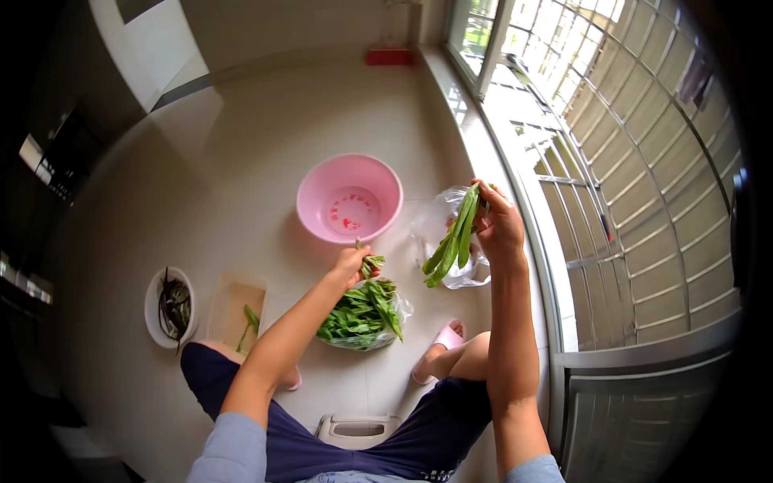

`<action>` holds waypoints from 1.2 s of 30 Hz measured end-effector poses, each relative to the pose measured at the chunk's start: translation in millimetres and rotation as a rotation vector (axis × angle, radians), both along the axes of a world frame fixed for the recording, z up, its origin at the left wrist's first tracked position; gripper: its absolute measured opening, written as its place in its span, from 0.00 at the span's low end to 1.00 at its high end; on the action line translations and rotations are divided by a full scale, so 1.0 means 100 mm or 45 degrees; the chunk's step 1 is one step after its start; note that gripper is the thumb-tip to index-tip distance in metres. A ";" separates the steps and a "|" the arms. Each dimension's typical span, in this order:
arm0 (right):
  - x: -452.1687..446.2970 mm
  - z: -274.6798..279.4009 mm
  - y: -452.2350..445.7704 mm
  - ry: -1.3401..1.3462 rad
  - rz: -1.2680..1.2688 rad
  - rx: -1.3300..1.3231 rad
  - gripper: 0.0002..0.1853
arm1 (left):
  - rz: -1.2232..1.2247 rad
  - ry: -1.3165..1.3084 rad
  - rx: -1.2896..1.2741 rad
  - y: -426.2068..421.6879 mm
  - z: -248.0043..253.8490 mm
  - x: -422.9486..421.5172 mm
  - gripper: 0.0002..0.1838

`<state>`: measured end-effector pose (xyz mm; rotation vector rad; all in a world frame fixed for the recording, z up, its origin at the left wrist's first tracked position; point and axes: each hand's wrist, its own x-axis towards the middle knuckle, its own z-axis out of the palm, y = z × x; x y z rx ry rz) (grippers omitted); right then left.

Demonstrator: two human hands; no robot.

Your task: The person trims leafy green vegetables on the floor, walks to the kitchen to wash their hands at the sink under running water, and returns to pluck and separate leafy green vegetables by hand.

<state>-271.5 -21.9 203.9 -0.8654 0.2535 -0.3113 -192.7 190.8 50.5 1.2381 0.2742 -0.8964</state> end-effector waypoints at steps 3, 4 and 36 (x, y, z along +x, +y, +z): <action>-0.15 -0.01 -0.22 0.003 -0.113 0.023 0.07 | -0.033 0.034 -0.163 -0.71 -0.15 -0.03 0.14; -0.20 0.00 -0.26 0.066 -0.188 0.016 0.07 | -0.056 0.038 -0.172 -0.95 -0.15 -0.01 0.14; 0.10 -0.41 1.45 0.434 1.082 -0.517 0.07 | -0.232 -0.279 -0.086 1.11 0.99 -0.60 0.10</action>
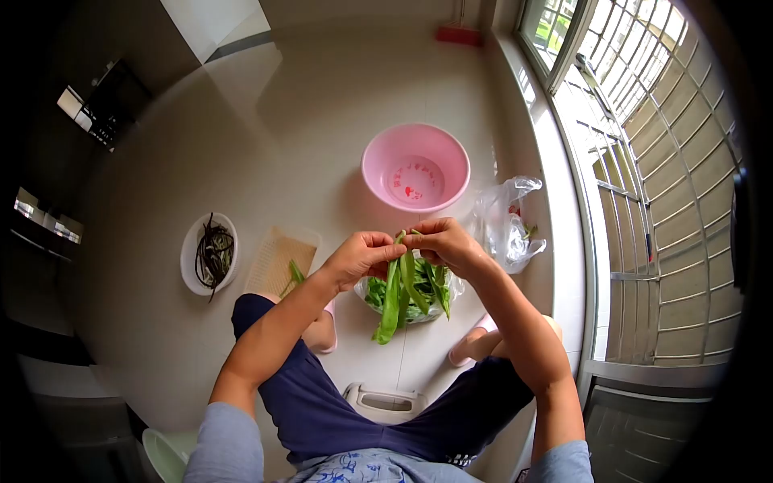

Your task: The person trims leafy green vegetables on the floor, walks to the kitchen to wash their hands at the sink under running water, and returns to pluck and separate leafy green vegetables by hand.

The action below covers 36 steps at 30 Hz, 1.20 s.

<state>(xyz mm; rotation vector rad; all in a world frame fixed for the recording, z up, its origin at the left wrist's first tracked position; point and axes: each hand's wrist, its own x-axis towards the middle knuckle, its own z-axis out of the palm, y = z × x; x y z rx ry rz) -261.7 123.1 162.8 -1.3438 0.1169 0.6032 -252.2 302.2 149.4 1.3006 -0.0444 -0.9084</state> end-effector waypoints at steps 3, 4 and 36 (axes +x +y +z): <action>0.06 -0.06 0.04 0.107 0.063 0.134 0.07 | -0.038 0.103 0.009 0.09 0.05 0.04 0.11; 0.07 -0.09 0.07 0.112 0.061 0.131 0.07 | -0.043 0.112 -0.016 0.11 0.04 0.05 0.11; 0.08 -0.06 0.12 0.056 0.211 0.214 0.11 | 0.142 0.051 -0.231 0.19 -0.09 -0.03 0.12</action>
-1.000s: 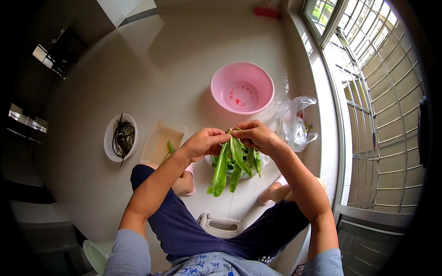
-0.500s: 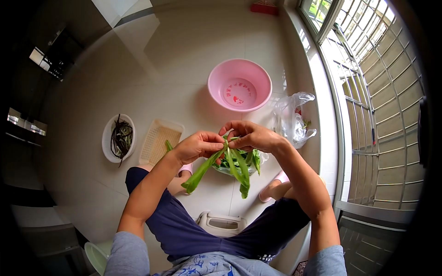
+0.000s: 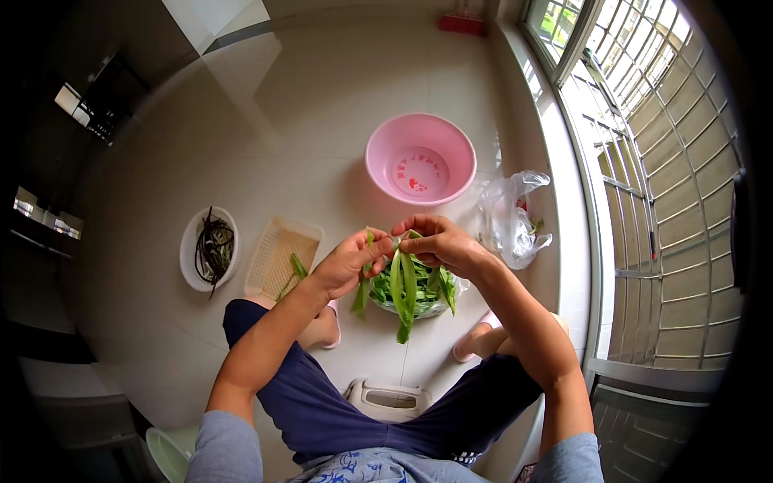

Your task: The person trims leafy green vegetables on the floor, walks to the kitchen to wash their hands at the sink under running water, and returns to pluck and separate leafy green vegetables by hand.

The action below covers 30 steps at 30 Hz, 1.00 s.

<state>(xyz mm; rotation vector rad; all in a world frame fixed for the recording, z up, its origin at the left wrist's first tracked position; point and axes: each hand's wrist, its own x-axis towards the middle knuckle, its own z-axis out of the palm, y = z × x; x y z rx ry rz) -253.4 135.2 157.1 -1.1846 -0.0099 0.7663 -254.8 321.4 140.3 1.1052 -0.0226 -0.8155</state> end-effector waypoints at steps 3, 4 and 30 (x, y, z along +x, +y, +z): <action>0.01 -0.01 0.06 -0.004 -0.032 -0.080 0.12 | -0.046 -0.072 0.092 -0.06 0.06 -0.02 0.12; 0.01 -0.01 0.06 -0.002 -0.032 -0.078 0.12 | -0.046 -0.020 0.045 -0.04 0.07 -0.01 0.13; 0.01 0.05 0.08 -0.157 -0.188 -0.090 0.10 | 0.140 0.226 -0.290 0.00 -0.06 0.07 0.06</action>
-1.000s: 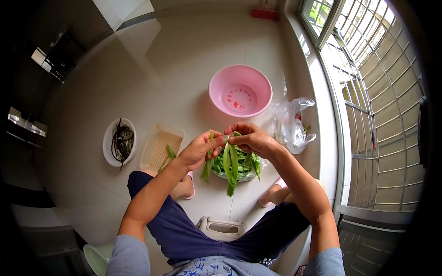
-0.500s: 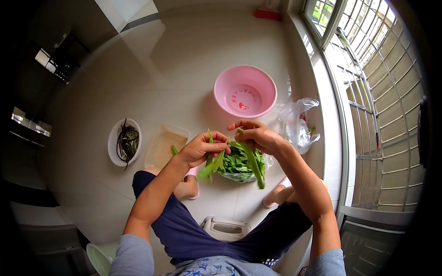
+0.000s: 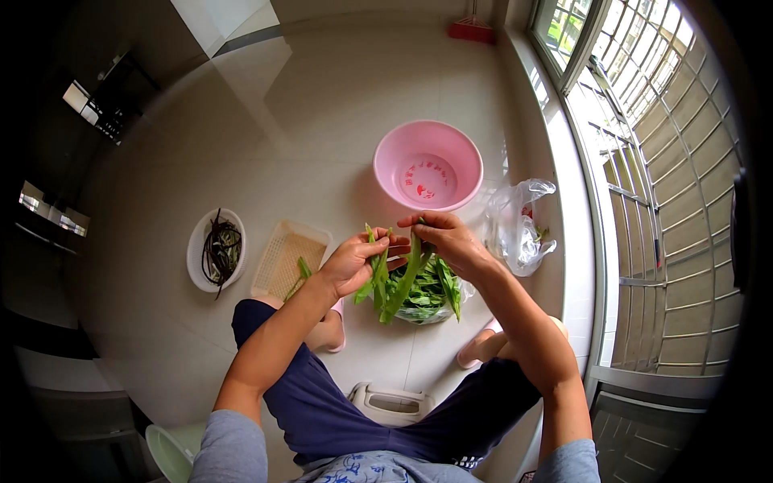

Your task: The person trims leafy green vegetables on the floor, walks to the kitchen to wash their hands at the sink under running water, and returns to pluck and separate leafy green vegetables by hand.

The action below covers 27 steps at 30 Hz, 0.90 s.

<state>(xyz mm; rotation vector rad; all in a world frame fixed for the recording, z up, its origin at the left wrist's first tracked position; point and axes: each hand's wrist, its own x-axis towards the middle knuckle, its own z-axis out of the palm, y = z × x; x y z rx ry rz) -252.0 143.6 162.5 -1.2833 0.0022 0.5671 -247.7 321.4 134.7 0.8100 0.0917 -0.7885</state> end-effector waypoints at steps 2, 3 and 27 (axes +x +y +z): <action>-0.05 -0.06 0.09 -0.004 -0.124 0.168 0.09 | -0.025 0.000 -0.121 -0.03 -0.04 -0.01 0.06; -0.07 -0.10 0.14 -0.103 -0.188 0.110 0.10 | -0.029 -0.001 -0.121 -0.07 -0.05 -0.03 0.06; -0.04 0.16 -0.16 -0.847 0.232 -0.452 0.08 | -0.585 -0.224 0.181 -0.21 0.10 -0.19 0.05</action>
